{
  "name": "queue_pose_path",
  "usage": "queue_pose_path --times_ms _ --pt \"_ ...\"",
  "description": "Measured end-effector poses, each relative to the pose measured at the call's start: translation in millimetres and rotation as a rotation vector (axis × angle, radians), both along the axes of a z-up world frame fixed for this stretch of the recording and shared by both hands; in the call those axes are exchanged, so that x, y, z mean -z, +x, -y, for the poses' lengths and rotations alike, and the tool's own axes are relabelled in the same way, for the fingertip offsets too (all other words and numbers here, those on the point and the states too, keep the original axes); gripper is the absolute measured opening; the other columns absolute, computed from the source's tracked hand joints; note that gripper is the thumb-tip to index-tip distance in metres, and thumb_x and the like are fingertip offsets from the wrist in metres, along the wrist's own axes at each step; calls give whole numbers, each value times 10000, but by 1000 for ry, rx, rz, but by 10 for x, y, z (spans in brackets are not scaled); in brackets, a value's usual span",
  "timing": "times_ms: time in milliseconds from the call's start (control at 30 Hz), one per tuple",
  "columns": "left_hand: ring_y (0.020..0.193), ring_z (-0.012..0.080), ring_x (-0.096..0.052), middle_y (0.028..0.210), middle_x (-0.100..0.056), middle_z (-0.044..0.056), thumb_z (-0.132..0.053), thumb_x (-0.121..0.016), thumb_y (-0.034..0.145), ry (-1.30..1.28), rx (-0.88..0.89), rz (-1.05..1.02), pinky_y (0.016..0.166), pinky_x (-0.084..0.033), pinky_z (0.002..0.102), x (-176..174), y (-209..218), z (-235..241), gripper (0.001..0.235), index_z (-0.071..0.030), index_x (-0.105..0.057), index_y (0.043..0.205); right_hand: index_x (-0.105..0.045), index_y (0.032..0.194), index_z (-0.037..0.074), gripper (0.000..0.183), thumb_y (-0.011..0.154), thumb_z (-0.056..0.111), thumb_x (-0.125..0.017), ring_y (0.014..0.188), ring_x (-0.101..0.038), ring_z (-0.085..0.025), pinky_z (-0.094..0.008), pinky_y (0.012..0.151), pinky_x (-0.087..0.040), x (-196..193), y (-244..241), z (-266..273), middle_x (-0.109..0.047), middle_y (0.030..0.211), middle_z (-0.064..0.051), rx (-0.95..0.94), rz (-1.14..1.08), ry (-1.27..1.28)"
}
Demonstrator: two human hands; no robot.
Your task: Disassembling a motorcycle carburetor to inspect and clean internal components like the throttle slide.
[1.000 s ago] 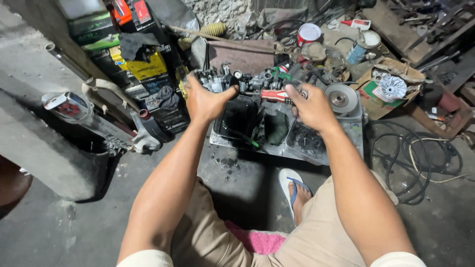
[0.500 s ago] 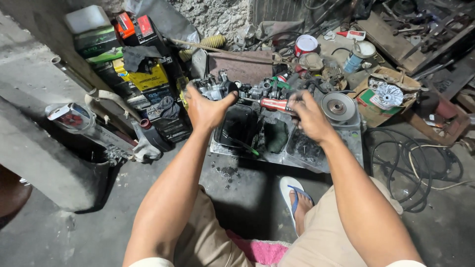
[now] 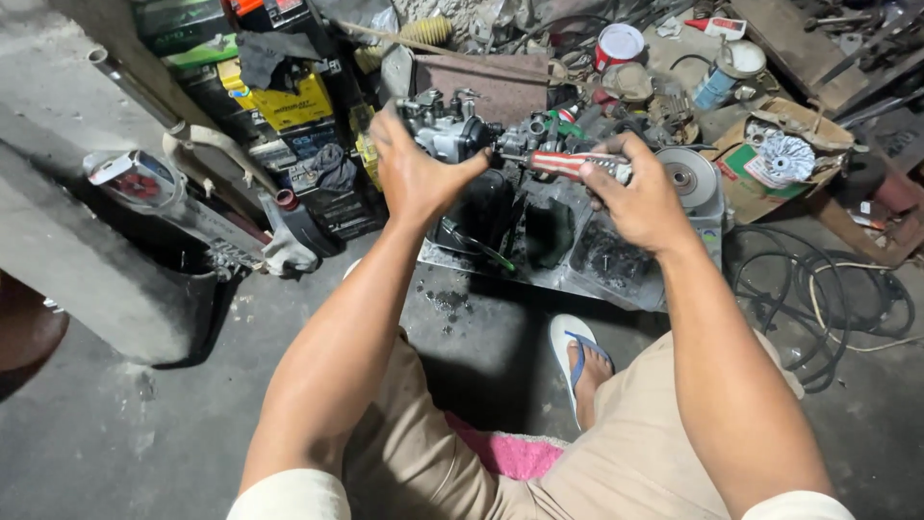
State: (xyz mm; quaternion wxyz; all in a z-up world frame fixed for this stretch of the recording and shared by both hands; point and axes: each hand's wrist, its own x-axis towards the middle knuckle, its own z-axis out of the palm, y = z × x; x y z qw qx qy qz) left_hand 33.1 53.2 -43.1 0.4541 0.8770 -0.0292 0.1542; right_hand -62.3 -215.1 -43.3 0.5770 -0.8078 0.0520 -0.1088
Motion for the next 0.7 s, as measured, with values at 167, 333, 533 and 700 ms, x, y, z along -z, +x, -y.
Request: queue_pose_path --times_ms 167,333,533,700 --pt "1550 456 -207 1668 -162 303 -703 -952 598 153 37 -68 1204 -299 597 312 197 5 1458 -67 -107 1602 -591 1084 107 259 1070 365 -596 530 -501 -101 -236 490 -415 -185 -84 -108 -613 707 -70 35 -262 84" --pt "1528 427 -287 1632 -271 281 -636 -973 581 101 34 45 1204 -340 518 249 159 -2 1385 -44 -208 1573 -598 1139 72 345 1064 409 -584 473 -462 -73 -207 415 -354 -238 -114 -155 -536 636 -65 91 -359 245" --pt "1372 432 -478 1482 -456 278 -694 -877 601 16 60 -151 1068 -452 537 28 89 71 1254 -80 -261 1504 -559 1105 70 187 1071 237 -636 507 -598 -128 -212 384 -431 -198 -146 -95 -647 724 -122 79 -180 166" --pt "1292 410 -563 1469 -463 300 -694 -847 569 17 49 -338 1026 -516 461 -91 -17 207 1333 -107 -195 1573 -651 962 102 168 1087 211 -672 395 -494 -84 -215 312 -343 -317 -202 -82 -604 631 -52 376 -5 93"
